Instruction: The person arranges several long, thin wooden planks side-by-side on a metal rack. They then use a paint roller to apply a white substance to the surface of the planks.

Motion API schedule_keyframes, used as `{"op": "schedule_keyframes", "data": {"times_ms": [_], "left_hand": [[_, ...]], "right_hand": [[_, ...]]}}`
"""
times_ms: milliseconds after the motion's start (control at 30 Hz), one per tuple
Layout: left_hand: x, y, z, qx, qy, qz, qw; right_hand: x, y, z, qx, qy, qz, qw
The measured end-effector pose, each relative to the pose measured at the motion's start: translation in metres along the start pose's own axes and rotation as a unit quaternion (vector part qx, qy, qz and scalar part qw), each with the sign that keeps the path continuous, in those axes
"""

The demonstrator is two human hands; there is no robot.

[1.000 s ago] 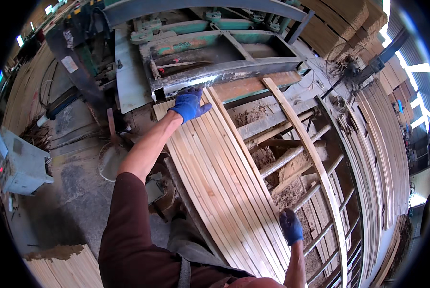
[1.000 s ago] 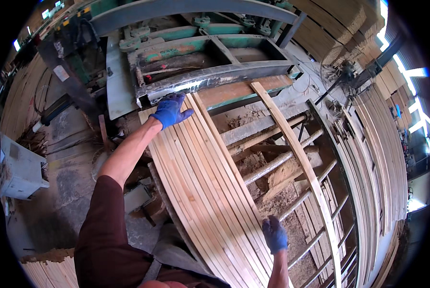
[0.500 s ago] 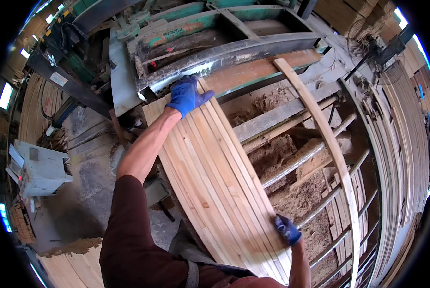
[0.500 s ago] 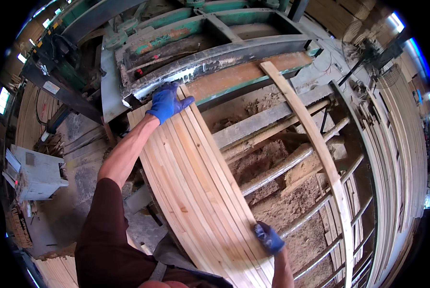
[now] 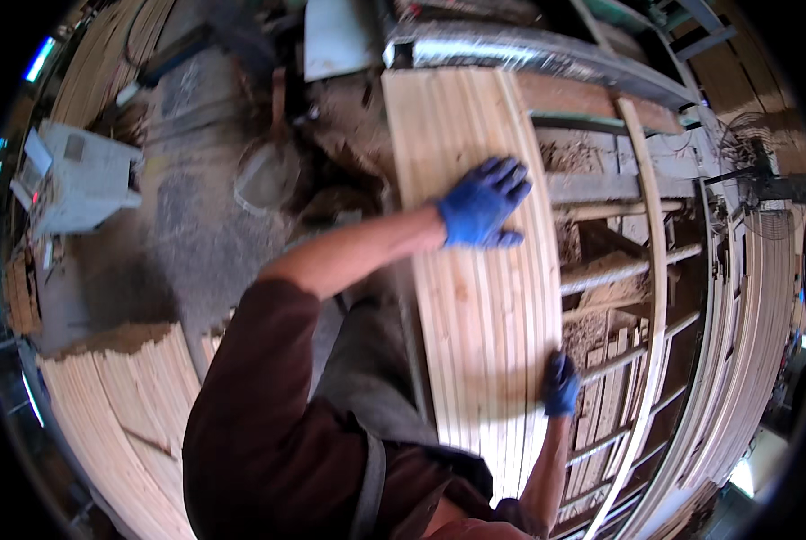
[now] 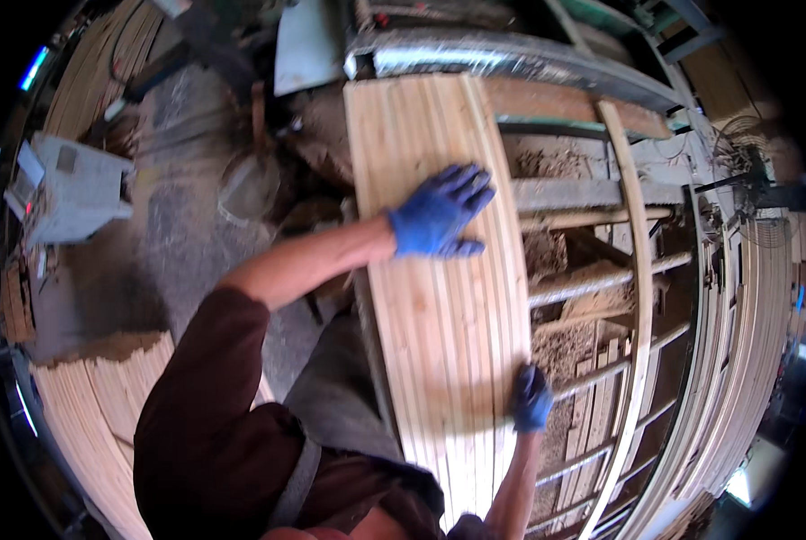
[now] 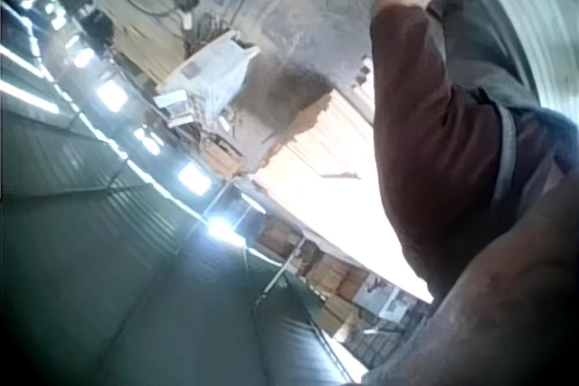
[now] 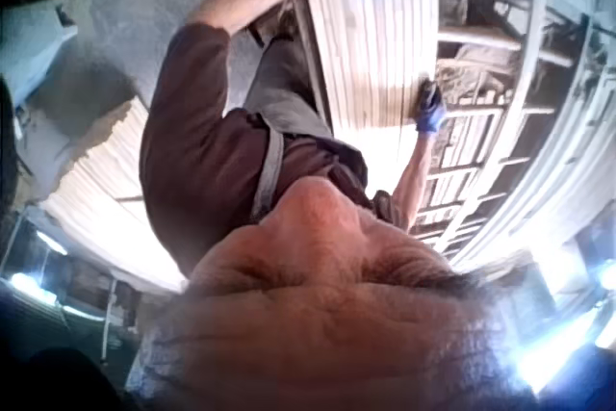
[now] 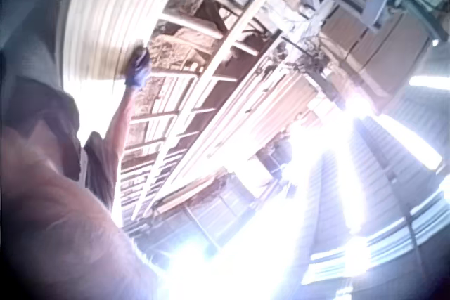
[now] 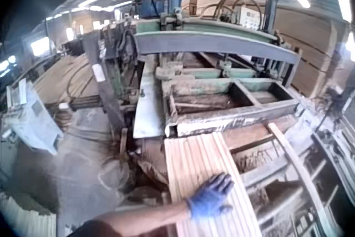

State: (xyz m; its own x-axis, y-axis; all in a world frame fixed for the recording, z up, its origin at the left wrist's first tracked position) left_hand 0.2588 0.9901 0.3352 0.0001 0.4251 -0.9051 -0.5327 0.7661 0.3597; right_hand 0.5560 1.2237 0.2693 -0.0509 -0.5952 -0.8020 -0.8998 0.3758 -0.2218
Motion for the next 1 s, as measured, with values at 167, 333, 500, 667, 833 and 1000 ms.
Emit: {"op": "schedule_keyframes", "data": {"times_ms": [167, 333, 500, 667, 833, 1000], "left_hand": [[-0.032, -0.016, 0.002, -0.089, -0.141, -0.151, 0.974], [-0.149, -0.187, -0.014, -0.107, -0.248, 0.099, 0.958], [-0.083, -0.531, -0.156, -0.523, -0.433, 0.198, 0.707], [0.028, -0.673, -0.257, -0.571, -0.288, 0.106, 0.761], [0.087, -0.527, -0.302, -0.402, -0.108, -0.100, 0.904], [0.195, -0.482, -0.348, -0.279, -0.079, -0.145, 0.946]], "right_hand": [[-0.012, 0.004, -0.003, -0.043, -0.008, 0.070, 0.997], [-0.036, -0.039, -0.066, -0.145, -0.110, 0.234, 0.955], [0.019, -0.111, -0.249, -0.242, 0.134, 0.143, 0.950], [0.258, -0.146, -0.351, -0.248, 0.161, -0.197, 0.935], [0.393, -0.194, -0.354, -0.145, 0.131, -0.291, 0.936], [0.397, -0.189, -0.327, 0.039, 0.104, -0.211, 0.971]]}}
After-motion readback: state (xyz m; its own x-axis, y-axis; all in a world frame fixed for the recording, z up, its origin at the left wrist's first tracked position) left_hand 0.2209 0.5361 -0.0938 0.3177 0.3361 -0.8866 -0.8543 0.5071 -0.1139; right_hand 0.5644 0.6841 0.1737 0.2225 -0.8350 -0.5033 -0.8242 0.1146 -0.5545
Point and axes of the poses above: each hand's wrist, its own y-axis towards the middle knuckle, its own x-axis out of the palm, z = x × y, the point moved 10 cm from there along y, towards the middle knuckle, and after that the axes turned 1 degree about z, right-handed, at the moved point
